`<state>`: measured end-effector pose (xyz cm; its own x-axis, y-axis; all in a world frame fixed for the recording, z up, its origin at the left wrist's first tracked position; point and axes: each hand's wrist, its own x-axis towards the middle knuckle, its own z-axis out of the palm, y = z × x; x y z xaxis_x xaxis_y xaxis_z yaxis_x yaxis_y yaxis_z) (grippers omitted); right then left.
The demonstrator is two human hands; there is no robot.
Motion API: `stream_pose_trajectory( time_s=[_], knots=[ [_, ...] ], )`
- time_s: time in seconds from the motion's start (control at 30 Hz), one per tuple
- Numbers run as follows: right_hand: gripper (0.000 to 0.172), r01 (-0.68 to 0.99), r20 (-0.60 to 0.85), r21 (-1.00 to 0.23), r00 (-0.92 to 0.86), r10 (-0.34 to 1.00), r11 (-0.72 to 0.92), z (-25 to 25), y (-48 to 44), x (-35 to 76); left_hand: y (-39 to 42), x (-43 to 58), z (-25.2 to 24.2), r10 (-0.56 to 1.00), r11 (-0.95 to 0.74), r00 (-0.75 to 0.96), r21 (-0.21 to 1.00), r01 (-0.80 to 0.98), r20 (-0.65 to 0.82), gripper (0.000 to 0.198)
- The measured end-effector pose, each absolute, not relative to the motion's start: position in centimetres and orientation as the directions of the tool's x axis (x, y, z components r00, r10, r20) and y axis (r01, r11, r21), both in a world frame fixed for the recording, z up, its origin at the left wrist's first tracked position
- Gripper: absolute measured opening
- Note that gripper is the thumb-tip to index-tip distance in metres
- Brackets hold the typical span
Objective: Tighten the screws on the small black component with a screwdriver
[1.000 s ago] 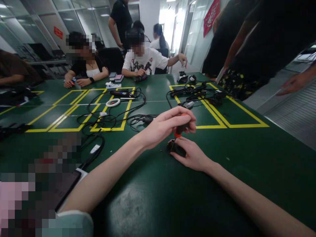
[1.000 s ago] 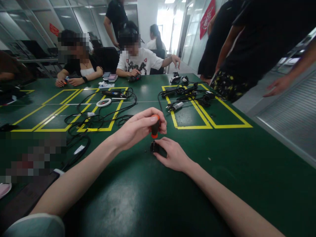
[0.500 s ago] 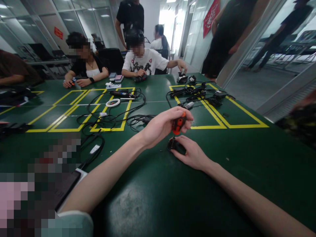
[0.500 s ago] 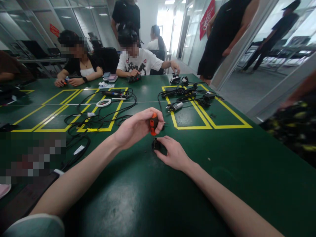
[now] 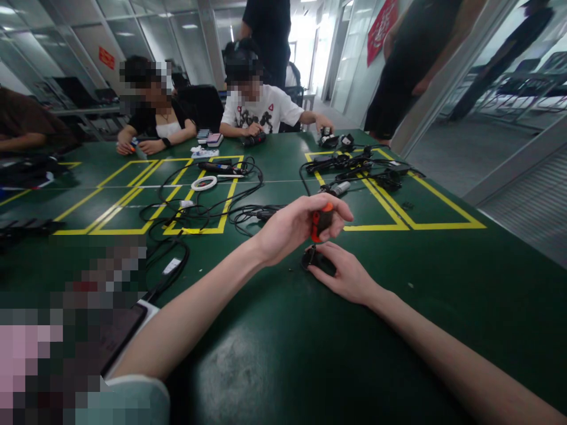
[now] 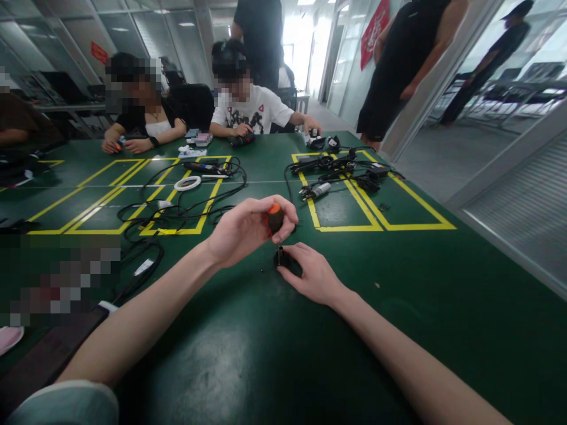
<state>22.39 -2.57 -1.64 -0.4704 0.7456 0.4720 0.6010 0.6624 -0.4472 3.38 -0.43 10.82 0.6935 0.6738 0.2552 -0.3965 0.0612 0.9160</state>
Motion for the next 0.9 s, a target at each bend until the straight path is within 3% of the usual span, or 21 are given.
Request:
stream_pose_trajectory(
  time_s=[0.13, 0.3, 0.47, 0.9],
  knots=[
    [0.01, 0.607, 0.46, -0.453, -0.469, 0.754, 0.653, -1.61, -2.62, 22.45, -0.51, 3.42, 10.64, 0.699, 0.084, 0.679, 0.918, -0.387, 0.222, 0.025],
    [0.014, 0.607, 0.453, -0.463, -0.464, 0.761, 0.646, -1.77, -2.61, 22.63, -0.72, 3.51, 10.52, 0.686, 0.071, 0.692, 0.926, -0.371, 0.224, 0.04],
    [0.016, 0.61, 0.45, -0.473, -0.453, 0.77, 0.635, -1.72, -2.59, 22.6, -0.56, 3.42, 10.67, 0.701, 0.057, 0.676, 0.927, -0.37, 0.227, 0.03],
    [0.015, 0.61, 0.455, -0.471, -0.451, 0.768, 0.637, -1.81, -2.56, 22.52, -0.51, 3.5, 10.47, 0.689, 0.082, 0.685, 0.914, -0.398, 0.237, 0.035]
  ],
)
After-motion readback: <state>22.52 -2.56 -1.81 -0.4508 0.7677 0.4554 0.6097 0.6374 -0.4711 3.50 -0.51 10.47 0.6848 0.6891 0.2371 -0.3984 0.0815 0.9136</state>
